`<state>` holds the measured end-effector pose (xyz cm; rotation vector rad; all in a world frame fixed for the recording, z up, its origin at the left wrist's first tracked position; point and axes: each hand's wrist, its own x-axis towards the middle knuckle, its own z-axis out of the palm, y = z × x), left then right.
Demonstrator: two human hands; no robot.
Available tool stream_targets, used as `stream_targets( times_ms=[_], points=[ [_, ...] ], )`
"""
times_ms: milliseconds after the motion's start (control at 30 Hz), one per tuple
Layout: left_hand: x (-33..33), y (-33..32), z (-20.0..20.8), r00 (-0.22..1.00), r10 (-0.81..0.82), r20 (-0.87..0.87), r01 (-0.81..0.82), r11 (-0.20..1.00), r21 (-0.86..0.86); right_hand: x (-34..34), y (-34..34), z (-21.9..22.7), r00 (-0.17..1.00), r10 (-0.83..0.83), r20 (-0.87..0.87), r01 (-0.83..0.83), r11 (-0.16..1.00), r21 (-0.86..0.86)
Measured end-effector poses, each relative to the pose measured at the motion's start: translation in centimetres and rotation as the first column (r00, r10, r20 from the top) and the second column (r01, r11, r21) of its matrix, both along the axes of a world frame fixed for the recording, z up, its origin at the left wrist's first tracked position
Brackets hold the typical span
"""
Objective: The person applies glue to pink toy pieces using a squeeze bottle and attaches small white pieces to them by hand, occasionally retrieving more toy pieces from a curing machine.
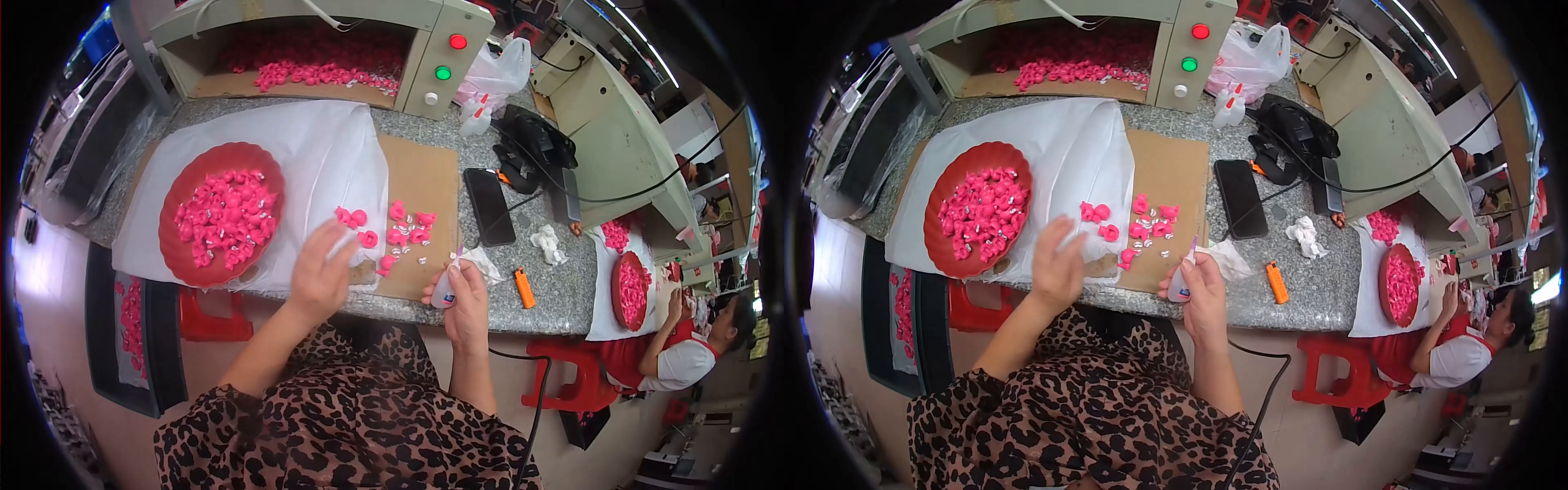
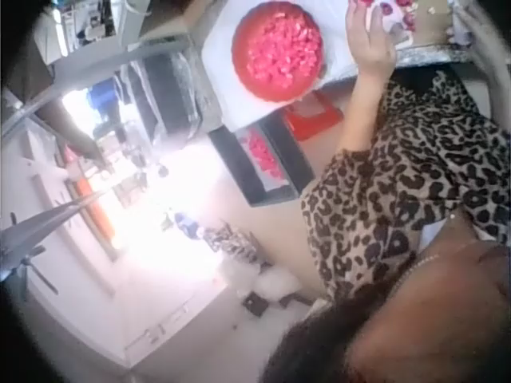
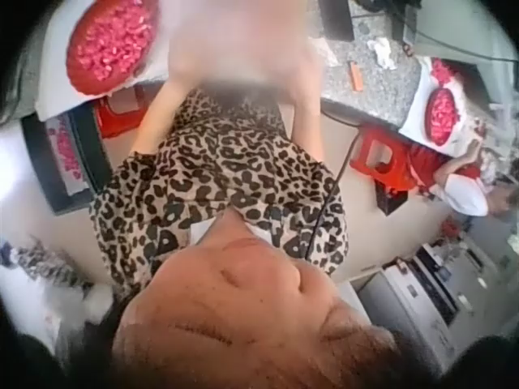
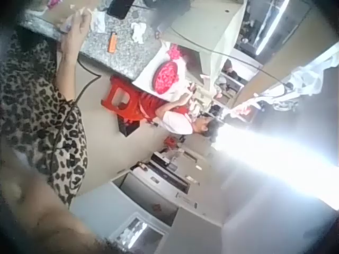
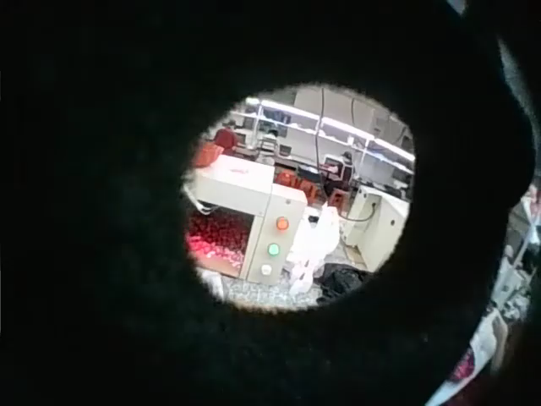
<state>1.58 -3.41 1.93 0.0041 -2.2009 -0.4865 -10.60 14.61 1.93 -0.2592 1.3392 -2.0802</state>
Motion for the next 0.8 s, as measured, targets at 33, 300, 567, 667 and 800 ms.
stream_targets(
  times_ms=[33, 300, 567, 667, 800],
  points=[
    [0.2, -0.3, 1.3, 0.976, 0.212, -0.044, -0.214, 0.976, -0.047, 0.0, 0.4, 0.1, 1.000, 0.007, -0.007, -0.007, 1.000, -0.006],
    [-2.2, -2.3, 0.2, 0.691, 0.451, 0.565, -0.575, 0.817, 0.051, 1.5, 0.0, -0.3, 1.000, 0.004, -0.019, -0.003, 0.999, 0.052],
    [-4.0, -4.2, -0.5, 0.831, 0.300, 0.469, -0.416, 0.895, 0.164, 1.1, -0.1, 0.0, 0.998, 0.041, -0.038, -0.039, 0.998, 0.051],
    [-5.6, -6.0, -0.4, 0.833, 0.445, 0.328, -0.493, 0.867, 0.075, 1.0, -0.5, 0.0, 0.997, 0.064, -0.045, -0.061, 0.996, 0.063],
    [-8.5, -8.7, -2.6, 0.611, 0.693, 0.381, -0.672, 0.709, -0.213, 1.1, -1.0, -0.3, 0.995, 0.077, -0.064, -0.072, 0.994, 0.077]
  ],
)
